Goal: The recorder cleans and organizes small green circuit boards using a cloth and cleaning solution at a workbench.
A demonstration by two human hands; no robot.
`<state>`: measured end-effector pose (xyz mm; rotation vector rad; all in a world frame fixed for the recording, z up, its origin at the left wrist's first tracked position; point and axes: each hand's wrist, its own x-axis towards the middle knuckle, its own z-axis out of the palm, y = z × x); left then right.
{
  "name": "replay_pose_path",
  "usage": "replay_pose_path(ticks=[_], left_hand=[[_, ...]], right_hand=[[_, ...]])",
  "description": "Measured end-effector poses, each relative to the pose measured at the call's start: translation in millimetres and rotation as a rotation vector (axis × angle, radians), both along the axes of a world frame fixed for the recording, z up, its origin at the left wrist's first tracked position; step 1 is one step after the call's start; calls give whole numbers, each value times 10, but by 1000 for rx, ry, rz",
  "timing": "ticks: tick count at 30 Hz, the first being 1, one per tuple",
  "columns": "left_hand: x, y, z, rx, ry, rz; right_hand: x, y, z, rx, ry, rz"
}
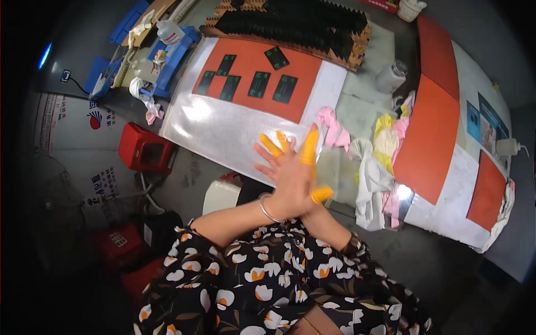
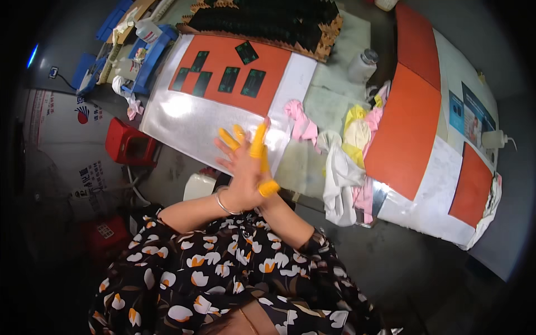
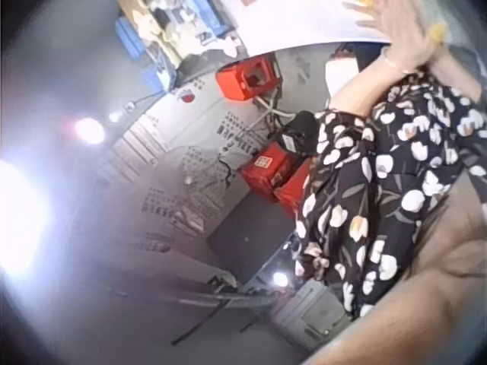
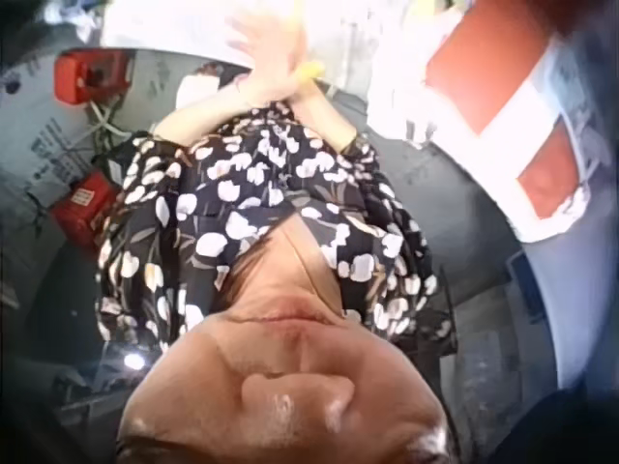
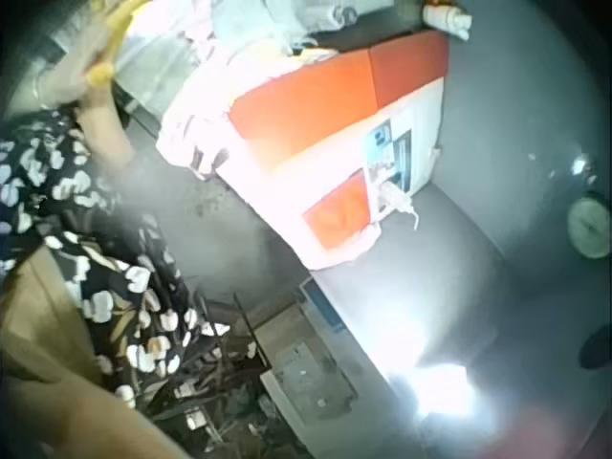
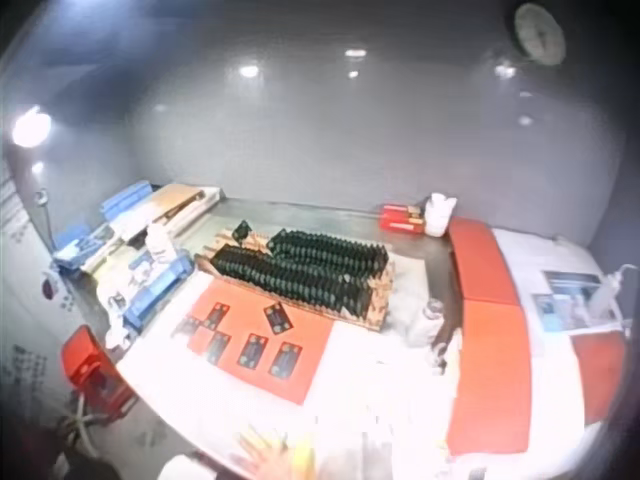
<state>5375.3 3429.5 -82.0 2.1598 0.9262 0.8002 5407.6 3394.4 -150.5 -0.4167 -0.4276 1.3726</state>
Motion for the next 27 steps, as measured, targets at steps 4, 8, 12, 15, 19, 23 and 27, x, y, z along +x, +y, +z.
replay_pose_path(ticks=[4,8,12,15,19,23,27], left_hand=[[139,34,-68,-236,-87,-424],[-168,436,-222,-1034,-218,-875],[-1006,977,-519,-846,-97,-896],[-1592,1147,-797,-826,-119,-874],[-2174,1064,-966,-837,-192,-797],[-2620,1008,-1057,-813,-217,-743],[-2968,1015,-1228,-724,-393,-494]], right_hand=[[504,131,-35,-100,185,-7],[1064,-212,-4,-232,-1094,-555],[1500,-400,32,-477,-2022,-808],[1412,-276,-102,-641,-2313,-634],[1270,-35,-301,-823,-2624,-533],[1467,7,-303,-731,-2602,-494],[852,-181,278,-567,-2181,-947]])
